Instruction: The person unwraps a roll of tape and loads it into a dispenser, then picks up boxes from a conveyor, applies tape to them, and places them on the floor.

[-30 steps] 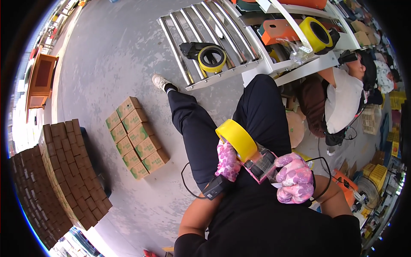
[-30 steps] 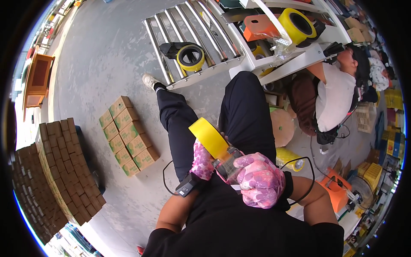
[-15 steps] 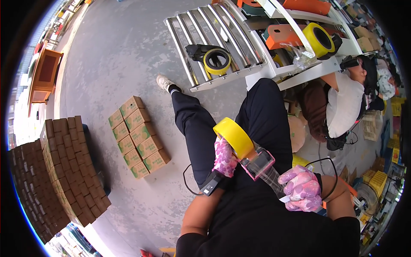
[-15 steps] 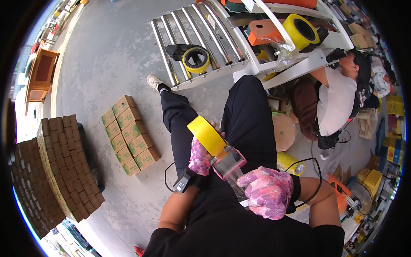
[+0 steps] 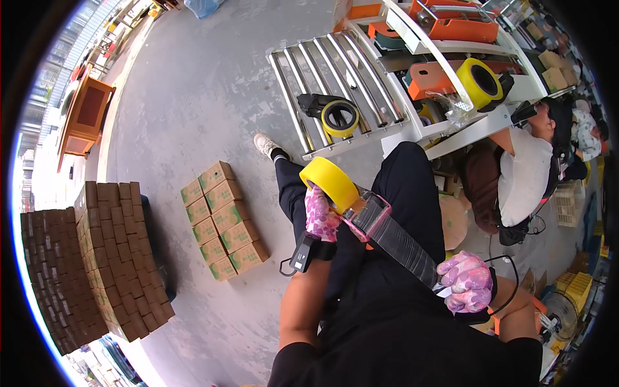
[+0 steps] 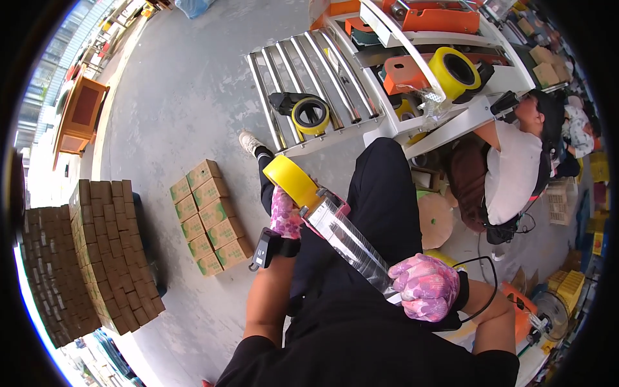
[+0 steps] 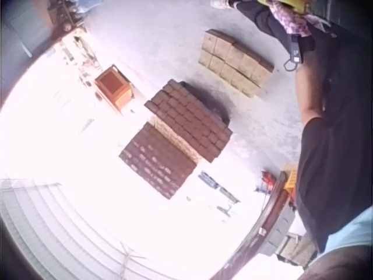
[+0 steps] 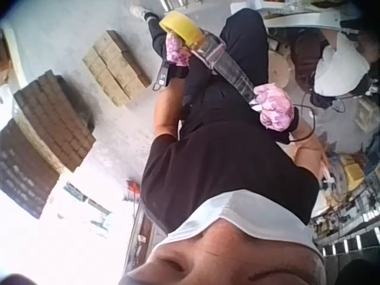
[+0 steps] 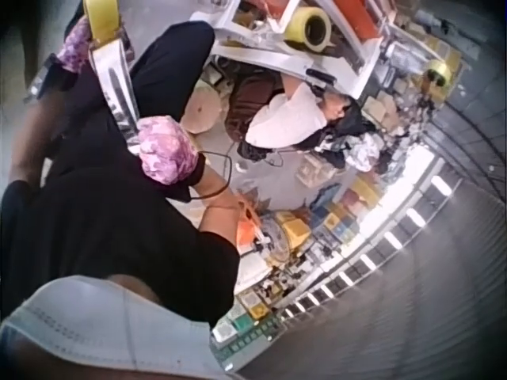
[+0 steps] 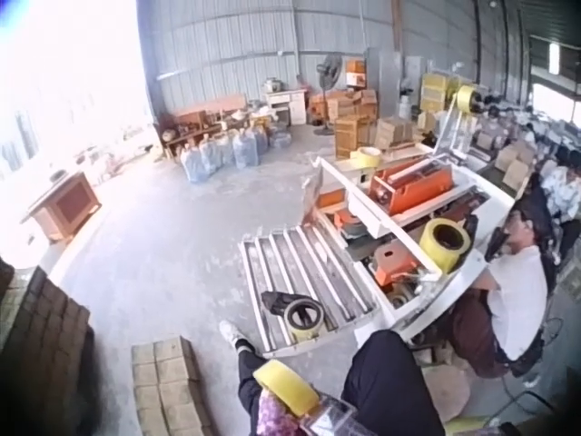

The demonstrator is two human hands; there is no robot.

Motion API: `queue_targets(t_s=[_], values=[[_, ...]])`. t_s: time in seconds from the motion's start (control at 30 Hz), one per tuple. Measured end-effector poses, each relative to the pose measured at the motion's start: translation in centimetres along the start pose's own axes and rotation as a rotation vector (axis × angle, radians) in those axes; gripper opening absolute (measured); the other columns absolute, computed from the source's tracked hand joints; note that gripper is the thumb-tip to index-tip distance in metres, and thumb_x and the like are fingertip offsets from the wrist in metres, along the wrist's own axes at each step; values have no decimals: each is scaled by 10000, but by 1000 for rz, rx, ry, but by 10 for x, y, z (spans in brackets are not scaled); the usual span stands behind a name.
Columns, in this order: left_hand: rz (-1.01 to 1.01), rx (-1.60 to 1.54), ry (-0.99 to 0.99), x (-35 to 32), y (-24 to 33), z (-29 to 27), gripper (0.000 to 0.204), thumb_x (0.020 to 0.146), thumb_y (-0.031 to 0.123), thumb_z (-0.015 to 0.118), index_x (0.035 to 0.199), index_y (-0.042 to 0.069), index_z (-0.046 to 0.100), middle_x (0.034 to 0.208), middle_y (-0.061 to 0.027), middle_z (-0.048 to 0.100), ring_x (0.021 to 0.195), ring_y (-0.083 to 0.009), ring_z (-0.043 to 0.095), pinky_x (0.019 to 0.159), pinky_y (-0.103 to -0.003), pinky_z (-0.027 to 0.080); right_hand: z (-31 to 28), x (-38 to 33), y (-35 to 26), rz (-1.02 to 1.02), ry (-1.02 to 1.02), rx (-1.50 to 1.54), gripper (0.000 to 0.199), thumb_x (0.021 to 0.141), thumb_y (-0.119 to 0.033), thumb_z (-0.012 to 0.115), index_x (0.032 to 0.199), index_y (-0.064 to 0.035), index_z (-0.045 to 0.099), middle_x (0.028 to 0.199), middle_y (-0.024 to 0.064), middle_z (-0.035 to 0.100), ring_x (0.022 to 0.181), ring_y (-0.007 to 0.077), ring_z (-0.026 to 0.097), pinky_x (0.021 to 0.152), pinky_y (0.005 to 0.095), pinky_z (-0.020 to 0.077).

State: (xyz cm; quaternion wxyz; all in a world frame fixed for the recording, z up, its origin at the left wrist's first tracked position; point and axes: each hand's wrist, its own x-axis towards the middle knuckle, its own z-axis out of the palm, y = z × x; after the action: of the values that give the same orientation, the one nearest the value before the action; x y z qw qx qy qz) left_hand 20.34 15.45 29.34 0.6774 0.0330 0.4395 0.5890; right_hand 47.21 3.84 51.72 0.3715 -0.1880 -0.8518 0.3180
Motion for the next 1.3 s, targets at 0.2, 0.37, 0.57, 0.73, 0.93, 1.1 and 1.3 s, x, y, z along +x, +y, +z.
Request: queue_targets(t_s=[0.2, 0.37, 0.57, 0.73, 0.93, 1.1, 1.3], values=[[164, -210, -202, -8, 72, 50, 250, 949, 247, 540, 1071, 29, 552, 930, -85, 587, 835, -234, 583, 888, -426, 486, 24, -30, 51, 73, -81, -285, 229, 566, 34, 709, 712, -87, 580, 762, 63, 566, 757, 239, 612, 654, 363, 524], [356, -237, -508, -17, 136, 82, 199, 935, 204, 557, 1078, 68, 527, 899, -36, 533, 771, -196, 532, 811, -369, 453, 65, -79, 101, 222, 297, -560, 205, 727, -7, 691, 886, -78, 582, 955, 74, 586, 916, 288, 588, 797, 411, 512], [330, -220, -615, -43, 137, 116, 219, 951, 220, 542, 1106, 65, 532, 972, -44, 547, 878, -211, 542, 852, -379, 432, 82, 24, 138, 337, 241, -387, 397, 848, -196, 627, 1223, -81, 568, 1158, 105, 600, 1075, 309, 560, 942, 401, 450], [39, -408, -597, -72, 109, 133, 381, 957, 263, 514, 1193, -33, 474, 1090, -140, 560, 1081, -288, 528, 1080, -437, 388, 100, 111, 138, 175, 578, -49, 905, 752, -370, 753, 1447, -21, 290, 1445, 189, 371, 1330, 350, 368, 1099, 432, 295], [116, -110, -766, -13, 90, 42, 459, 988, 339, 427, 1346, 53, 409, 1309, -114, 492, 1250, -300, 455, 1089, -457, 362, 91, 109, 131, 77, 544, -17, 966, 723, -369, 769, 1460, -12, 258, 1462, 199, 340, 1334, 394, 340, 1118, 463, 257], [687, 1521, -507, -51, 57, 56, 476, 930, 251, 555, 1365, 108, 424, 1310, -82, 507, 1210, -264, 496, 1017, -360, 402, 62, 107, 125, 89, 520, -124, 888, 750, -391, 745, 1429, -9, 317, 1415, 191, 414, 1265, 382, 426, 1067, 473, 315], [507, 1291, -546, -96, 53, 88, 532, 890, 134, 601, 1371, 37, 397, 1336, -144, 479, 1232, -280, 479, 1024, -379, 391, 72, 103, 121, 177, 674, -8, 802, 722, -309, 769, 1365, -14, 392, 1316, 199, 512, 1182, 371, 526, 978, 435, 432]])
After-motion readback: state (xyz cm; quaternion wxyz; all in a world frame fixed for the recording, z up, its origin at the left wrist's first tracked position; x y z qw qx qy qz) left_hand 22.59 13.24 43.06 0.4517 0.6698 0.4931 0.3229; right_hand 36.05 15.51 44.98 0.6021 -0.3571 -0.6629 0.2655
